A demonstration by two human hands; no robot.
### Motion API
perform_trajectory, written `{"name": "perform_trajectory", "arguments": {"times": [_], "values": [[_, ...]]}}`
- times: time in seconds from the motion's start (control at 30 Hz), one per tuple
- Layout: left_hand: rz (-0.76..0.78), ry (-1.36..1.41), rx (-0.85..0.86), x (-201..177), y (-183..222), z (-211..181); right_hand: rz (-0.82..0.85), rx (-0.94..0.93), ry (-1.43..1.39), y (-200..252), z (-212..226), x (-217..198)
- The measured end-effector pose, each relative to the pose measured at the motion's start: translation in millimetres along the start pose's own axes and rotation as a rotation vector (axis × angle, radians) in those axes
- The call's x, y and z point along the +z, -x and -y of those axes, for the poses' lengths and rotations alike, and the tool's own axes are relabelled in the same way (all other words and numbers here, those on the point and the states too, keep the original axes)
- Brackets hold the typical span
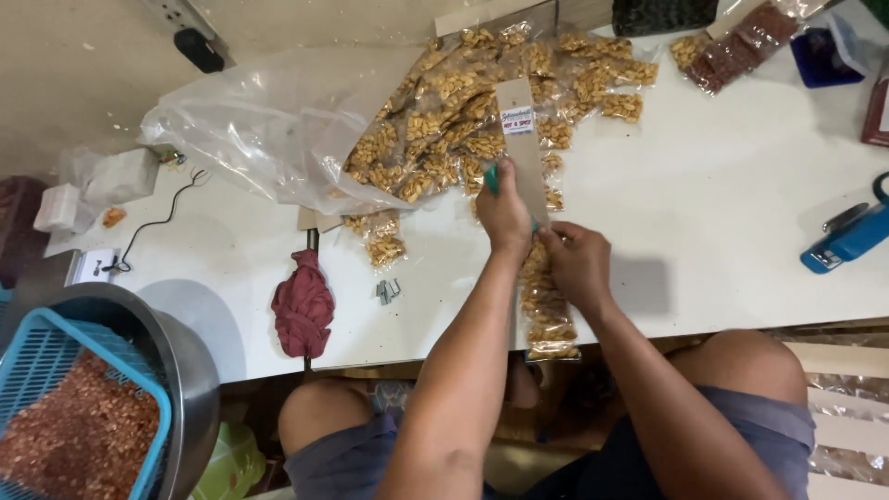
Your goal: Attaching cardboard headers to small plastic bags of nuts using a handheld stapler and placing finished items into a box.
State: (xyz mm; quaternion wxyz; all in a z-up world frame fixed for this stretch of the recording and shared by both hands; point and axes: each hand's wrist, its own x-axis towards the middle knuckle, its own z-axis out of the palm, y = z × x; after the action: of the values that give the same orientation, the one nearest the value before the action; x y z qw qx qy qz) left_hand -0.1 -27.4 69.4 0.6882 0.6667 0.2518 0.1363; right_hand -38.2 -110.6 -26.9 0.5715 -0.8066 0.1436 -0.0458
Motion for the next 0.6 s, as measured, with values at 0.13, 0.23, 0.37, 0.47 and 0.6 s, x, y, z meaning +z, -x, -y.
{"name": "perform_trajectory", "arguments": {"times": [0.13,0.23,0.37,0.47,0.6], "values": [[0.031,0.060,-0.019,-7,-29,34,-0.008,0.028,-0.057,8,8,3],[0.085,0.246,-0.207,-31,-39,51,-0.015,-0.117,-0.114,1,19,-40],[-0.008,0.130,-0.009,-117,-42,102,-0.066,-0.032,-0.071,15,27,-131],[0.185,0.085,0.115,-167,-7,112,-0.389,-0.185,0.114,69,-16,-229],[0.285,0.128,0.099,-174,-4,111,-0.654,0.281,0.811,180,-116,-371]]}}
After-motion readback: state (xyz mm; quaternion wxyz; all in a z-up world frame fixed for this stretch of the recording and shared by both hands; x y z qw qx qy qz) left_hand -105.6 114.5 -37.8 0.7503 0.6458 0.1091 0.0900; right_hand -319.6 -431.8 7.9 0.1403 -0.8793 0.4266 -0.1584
